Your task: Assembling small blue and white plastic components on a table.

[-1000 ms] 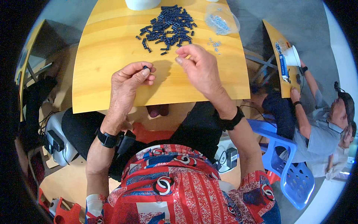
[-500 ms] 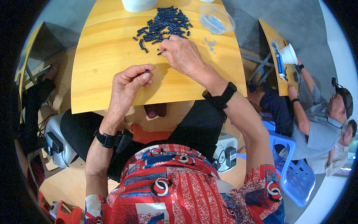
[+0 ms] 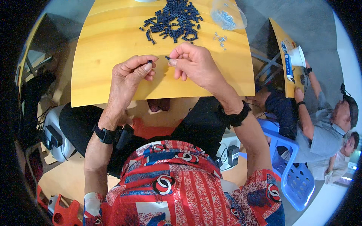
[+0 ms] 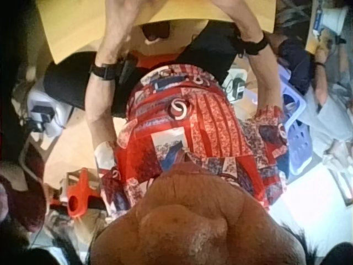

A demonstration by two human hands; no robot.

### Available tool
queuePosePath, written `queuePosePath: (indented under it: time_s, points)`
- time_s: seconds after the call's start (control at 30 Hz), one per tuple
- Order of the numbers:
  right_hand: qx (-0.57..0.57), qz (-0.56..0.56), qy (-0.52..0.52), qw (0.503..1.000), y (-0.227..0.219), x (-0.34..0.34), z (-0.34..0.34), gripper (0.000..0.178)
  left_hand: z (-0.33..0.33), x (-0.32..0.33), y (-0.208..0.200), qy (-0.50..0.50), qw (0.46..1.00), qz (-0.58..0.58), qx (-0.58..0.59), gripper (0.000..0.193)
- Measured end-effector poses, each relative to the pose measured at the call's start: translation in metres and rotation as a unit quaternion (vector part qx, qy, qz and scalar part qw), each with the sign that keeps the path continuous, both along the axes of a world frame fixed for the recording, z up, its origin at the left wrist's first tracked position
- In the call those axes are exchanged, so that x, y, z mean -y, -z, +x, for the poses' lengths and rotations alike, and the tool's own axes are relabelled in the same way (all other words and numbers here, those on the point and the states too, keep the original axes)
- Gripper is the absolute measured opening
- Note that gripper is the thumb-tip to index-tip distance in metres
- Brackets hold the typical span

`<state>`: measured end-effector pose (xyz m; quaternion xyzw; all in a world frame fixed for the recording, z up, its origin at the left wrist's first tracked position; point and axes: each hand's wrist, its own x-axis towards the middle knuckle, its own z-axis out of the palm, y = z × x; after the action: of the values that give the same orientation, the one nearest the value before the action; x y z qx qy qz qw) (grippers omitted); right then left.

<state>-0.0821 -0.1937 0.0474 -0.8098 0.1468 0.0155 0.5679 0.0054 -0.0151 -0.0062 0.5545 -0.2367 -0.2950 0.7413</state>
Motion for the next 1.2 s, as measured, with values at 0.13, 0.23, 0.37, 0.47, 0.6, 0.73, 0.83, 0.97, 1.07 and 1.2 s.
queuePosePath:
  time_s: [0.13,0.23,0.37,0.47,0.6,0.73,0.83,0.97,1.07,1.2]
  points:
    - [0.005,0.153,0.016,0.988,0.008,-0.003,-0.011,0.009,-0.002,0.003,-0.002,0.004,1.0,0.009,-0.021,0.019]
    - [0.028,0.222,0.036,0.974,0.008,-0.008,-0.013,0.011,-0.002,0.004,-0.002,0.007,0.999,0.005,-0.05,0.02]
    - [0.036,0.231,0.053,0.971,0.006,-0.01,-0.014,0.013,-0.004,0.005,-0.002,0.002,0.998,0.027,-0.058,0.018]
    - [0.061,0.202,0.042,0.977,0.009,-0.01,-0.015,0.012,-0.004,0.005,-0.003,0.01,0.998,0.036,-0.057,0.017]
    - [0.088,0.142,0.029,0.985,0.011,-0.015,-0.012,0.01,-0.004,0.006,-0.002,0.024,0.998,0.041,-0.039,0.015]
    - [0.102,0.1,0.037,0.989,0.015,-0.015,-0.011,0.01,-0.005,0.007,-0.003,0.023,0.998,0.036,-0.035,0.014]
    - [0.111,0.094,0.036,0.989,0.014,-0.015,-0.014,0.009,-0.006,0.007,-0.002,0.027,0.999,0.032,-0.027,0.013]
    - [0.12,0.094,0.045,0.987,0.016,-0.013,-0.016,0.009,-0.008,0.011,-0.006,0.039,0.998,0.037,-0.045,0.013]
    - [0.119,0.092,0.066,0.986,0.017,-0.01,-0.019,0.008,-0.01,0.013,-0.007,0.044,0.997,0.057,-0.038,0.012]
    - [0.132,0.085,0.076,0.985,0.02,-0.002,-0.028,0.008,-0.017,0.024,-0.005,0.053,0.996,0.052,-0.056,0.012]
